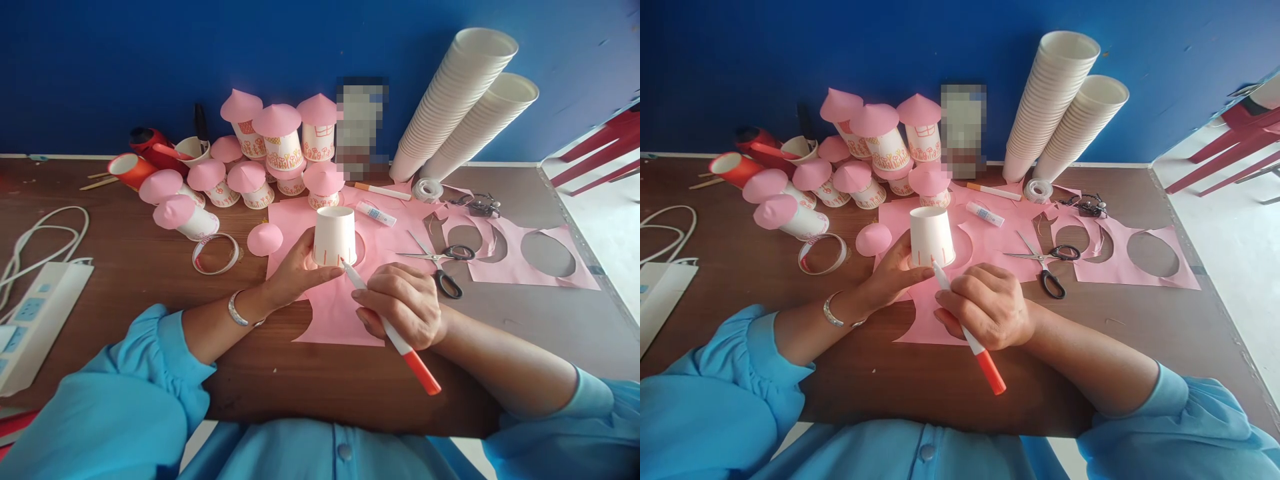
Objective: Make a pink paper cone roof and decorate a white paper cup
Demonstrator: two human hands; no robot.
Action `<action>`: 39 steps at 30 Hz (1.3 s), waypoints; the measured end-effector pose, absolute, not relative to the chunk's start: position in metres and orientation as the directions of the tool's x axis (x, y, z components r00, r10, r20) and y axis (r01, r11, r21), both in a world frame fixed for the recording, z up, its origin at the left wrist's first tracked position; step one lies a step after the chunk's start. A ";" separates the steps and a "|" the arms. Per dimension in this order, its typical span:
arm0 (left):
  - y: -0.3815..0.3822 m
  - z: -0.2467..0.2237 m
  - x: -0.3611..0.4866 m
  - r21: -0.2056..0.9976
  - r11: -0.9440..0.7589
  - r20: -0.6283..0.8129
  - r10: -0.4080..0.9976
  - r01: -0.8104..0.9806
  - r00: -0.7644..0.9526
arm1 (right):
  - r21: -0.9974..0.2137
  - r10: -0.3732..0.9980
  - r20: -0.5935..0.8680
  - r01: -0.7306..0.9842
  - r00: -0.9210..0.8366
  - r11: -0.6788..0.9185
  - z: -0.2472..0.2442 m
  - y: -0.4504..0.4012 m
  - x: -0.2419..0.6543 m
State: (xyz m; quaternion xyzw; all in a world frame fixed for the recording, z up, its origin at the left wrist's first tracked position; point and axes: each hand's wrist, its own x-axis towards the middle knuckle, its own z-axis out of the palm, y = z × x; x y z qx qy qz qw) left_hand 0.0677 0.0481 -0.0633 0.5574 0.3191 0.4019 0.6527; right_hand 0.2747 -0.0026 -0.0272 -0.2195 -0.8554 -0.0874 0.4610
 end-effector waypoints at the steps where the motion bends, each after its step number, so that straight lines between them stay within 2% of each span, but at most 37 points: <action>1: 0.048 -0.063 0.068 0.985 0.054 0.032 0.882 -0.167 0.471 | -0.052 0.296 0.827 0.459 -0.479 0.887 -0.027 -0.003 0.274; 32: 0.047 -0.058 0.068 0.992 0.051 0.009 0.882 -0.115 0.471 | -0.058 0.346 0.785 0.494 -0.514 0.868 -0.025 -0.002 0.276; 39: 0.048 -0.063 0.066 0.995 0.028 0.022 0.886 -0.100 0.464 | -0.087 0.330 0.804 0.450 -0.495 0.889 -0.025 -0.003 0.275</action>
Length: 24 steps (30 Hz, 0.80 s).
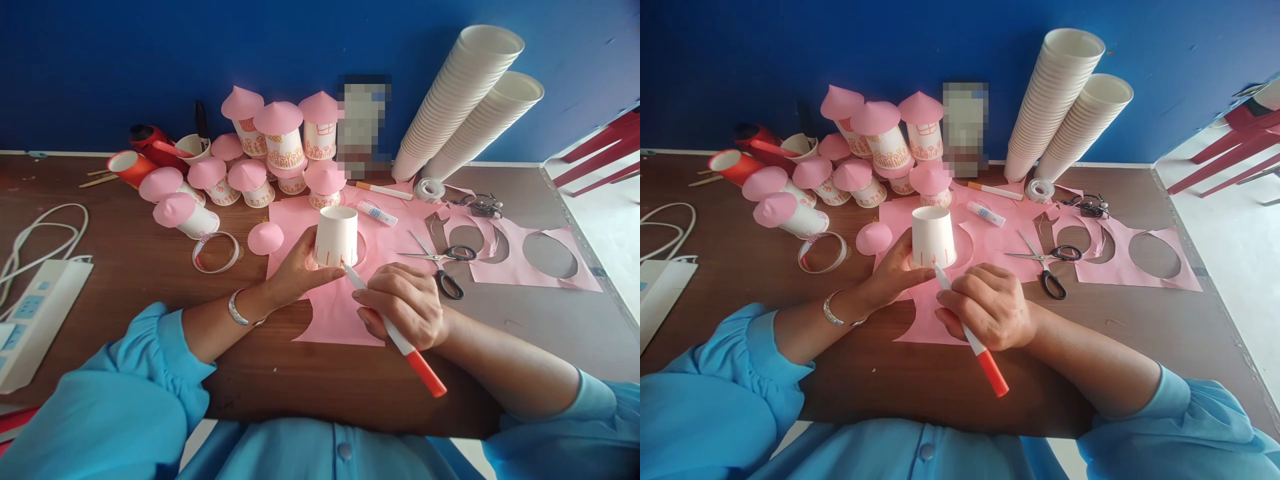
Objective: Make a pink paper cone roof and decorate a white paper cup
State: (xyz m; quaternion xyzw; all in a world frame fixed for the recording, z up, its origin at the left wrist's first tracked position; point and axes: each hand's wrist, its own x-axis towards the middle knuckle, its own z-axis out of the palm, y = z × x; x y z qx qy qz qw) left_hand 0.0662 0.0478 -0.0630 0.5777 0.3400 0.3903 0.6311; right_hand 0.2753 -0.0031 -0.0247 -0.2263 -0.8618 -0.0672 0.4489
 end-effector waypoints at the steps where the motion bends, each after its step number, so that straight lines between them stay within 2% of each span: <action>1: 0.048 -0.064 0.066 0.994 0.024 0.027 0.884 -0.102 0.467 | -0.090 0.327 0.808 0.446 -0.490 0.891 -0.024 -0.003 0.275; 5: 0.049 -0.063 0.066 0.991 0.027 0.040 0.879 -0.133 0.476 | -0.082 0.314 0.818 0.442 -0.482 0.893 -0.023 -0.003 0.277; 8: 0.048 -0.060 0.066 0.967 0.118 0.013 0.862 -0.226 0.507 | -0.056 0.314 0.839 0.504 -0.444 0.862 -0.027 -0.001 0.281; 10: 0.047 -0.059 0.066 0.933 0.218 -0.017 0.821 -0.286 0.570 | -0.144 0.395 0.838 0.547 -0.376 0.825 -0.033 0.002 0.284; 12: 0.047 -0.058 0.064 0.892 0.307 -0.016 0.757 -0.333 0.653 | -0.338 0.518 0.810 0.502 -0.275 0.796 -0.039 0.008 0.287; 14: 0.048 -0.057 0.063 0.853 0.369 0.008 0.698 -0.370 0.716 | -0.459 0.584 0.787 0.447 -0.196 0.768 -0.044 0.015 0.288; 20: 0.051 -0.053 0.060 0.791 0.496 -0.031 0.618 -0.359 0.786 | -0.514 0.637 0.727 0.412 -0.257 0.753 -0.044 0.029 0.286; 24: 0.051 -0.056 0.058 0.800 0.509 -0.029 0.563 -0.319 0.826 | -0.508 0.641 0.697 0.410 -0.321 0.758 -0.042 0.028 0.285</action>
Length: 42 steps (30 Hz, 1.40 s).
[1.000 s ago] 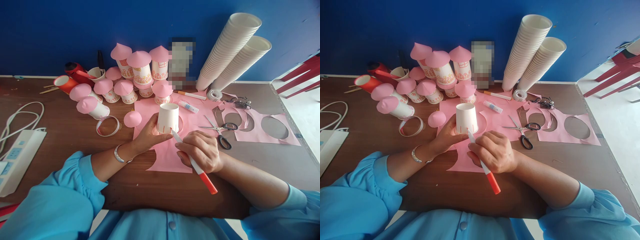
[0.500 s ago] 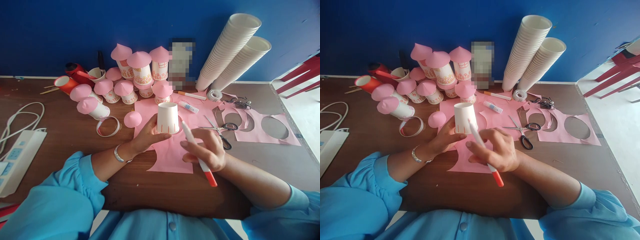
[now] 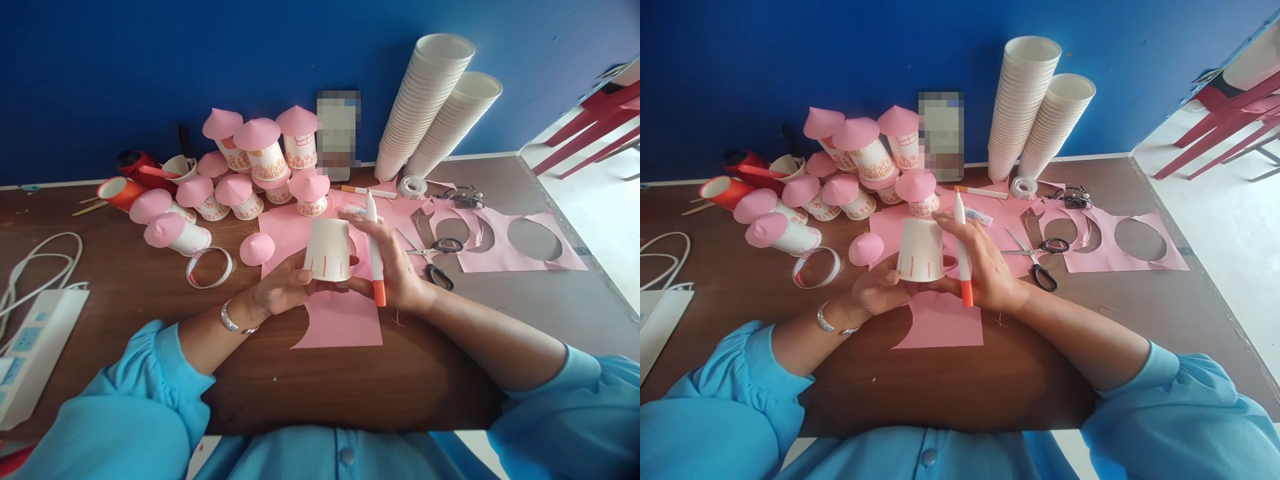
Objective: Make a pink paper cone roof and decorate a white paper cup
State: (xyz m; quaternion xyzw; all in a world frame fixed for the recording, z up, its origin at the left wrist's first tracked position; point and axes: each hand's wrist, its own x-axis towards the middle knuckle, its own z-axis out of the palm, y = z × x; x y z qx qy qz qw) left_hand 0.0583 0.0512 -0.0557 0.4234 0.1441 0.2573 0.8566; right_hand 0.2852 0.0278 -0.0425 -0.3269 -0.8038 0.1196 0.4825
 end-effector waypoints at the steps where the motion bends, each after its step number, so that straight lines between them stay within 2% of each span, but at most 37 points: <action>1: 0.051 -0.057 0.059 0.812 0.486 -0.017 0.571 -0.322 0.821 | -0.493 0.635 0.702 0.423 -0.322 0.760 -0.042 0.027 0.285; 5: 0.049 -0.064 0.062 0.882 0.321 0.036 0.683 -0.344 0.729 | -0.398 0.623 0.717 0.548 -0.314 0.735 -0.043 0.024 0.284; 9: 0.046 -0.063 0.063 0.925 0.281 -0.039 0.736 -0.254 0.676 | -0.307 0.594 0.717 0.599 -0.366 0.740 -0.044 0.021 0.282; 17: 0.046 -0.052 0.067 0.883 0.343 -0.073 0.774 -0.320 0.629 | -0.171 0.410 0.852 0.568 -0.325 0.805 -0.029 0.008 0.285; 21: 0.046 -0.054 0.068 0.896 0.305 -0.068 0.814 -0.324 0.577 | -0.080 0.305 0.833 0.445 -0.462 0.892 -0.023 -0.002 0.279; 24: 0.047 -0.057 0.067 0.905 0.285 -0.060 0.822 -0.317 0.566 | -0.005 0.244 0.814 0.414 -0.527 0.910 -0.021 -0.005 0.276; 42: 0.047 -0.057 0.067 0.938 0.236 -0.051 0.820 -0.255 0.570 | -0.012 0.300 0.808 0.496 -0.506 0.868 -0.021 -0.005 0.277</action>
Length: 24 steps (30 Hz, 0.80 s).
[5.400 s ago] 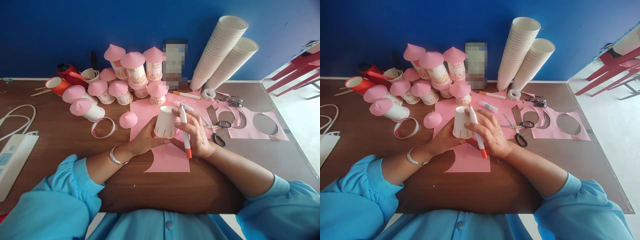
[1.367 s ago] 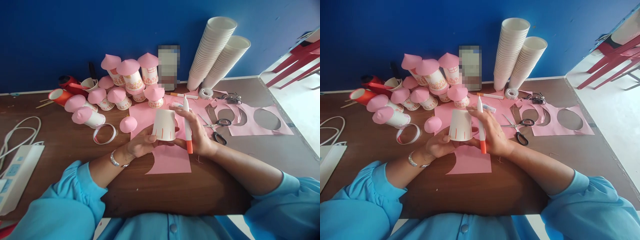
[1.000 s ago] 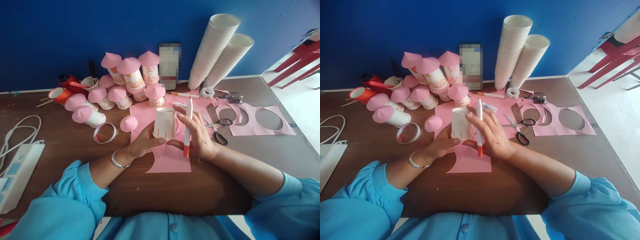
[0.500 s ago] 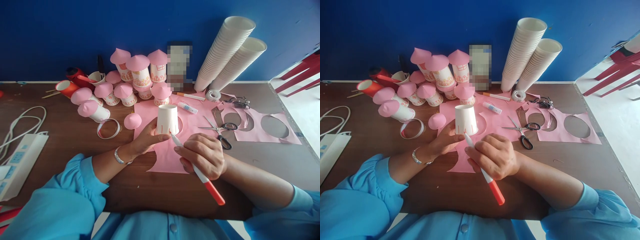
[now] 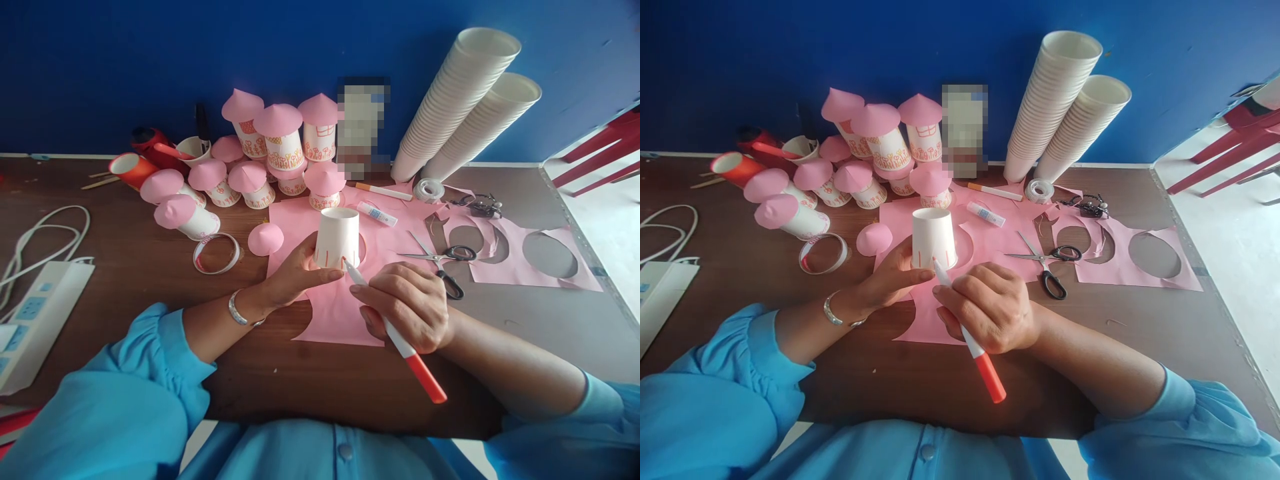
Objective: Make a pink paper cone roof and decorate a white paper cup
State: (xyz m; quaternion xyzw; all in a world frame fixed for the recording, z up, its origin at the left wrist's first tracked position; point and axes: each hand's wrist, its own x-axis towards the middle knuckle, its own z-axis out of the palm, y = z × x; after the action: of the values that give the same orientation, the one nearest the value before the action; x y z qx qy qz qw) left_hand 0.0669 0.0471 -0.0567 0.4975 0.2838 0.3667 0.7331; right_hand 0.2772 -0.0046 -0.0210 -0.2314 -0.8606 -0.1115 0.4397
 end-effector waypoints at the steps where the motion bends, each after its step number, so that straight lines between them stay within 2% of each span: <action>1: 0.047 -0.057 0.067 0.938 0.233 -0.047 0.818 -0.256 0.573 | -0.013 0.305 0.805 0.498 -0.509 0.867 -0.021 -0.005 0.277; 18: 0.047 -0.057 0.068 0.940 0.210 -0.019 0.820 -0.269 0.572 | -0.041 0.345 0.793 0.522 -0.502 0.852 -0.021 -0.006 0.275; 24: 0.048 -0.058 0.067 0.941 0.208 -0.013 0.812 -0.268 0.583 | -0.060 0.318 0.806 0.466 -0.499 0.883 -0.020 -0.007 0.276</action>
State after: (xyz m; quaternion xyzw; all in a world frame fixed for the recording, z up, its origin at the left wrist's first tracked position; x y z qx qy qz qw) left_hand 0.0667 0.0475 -0.0582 0.5091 0.2672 0.3701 0.7297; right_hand 0.2762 -0.0068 -0.0198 -0.2276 -0.8617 -0.0831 0.4459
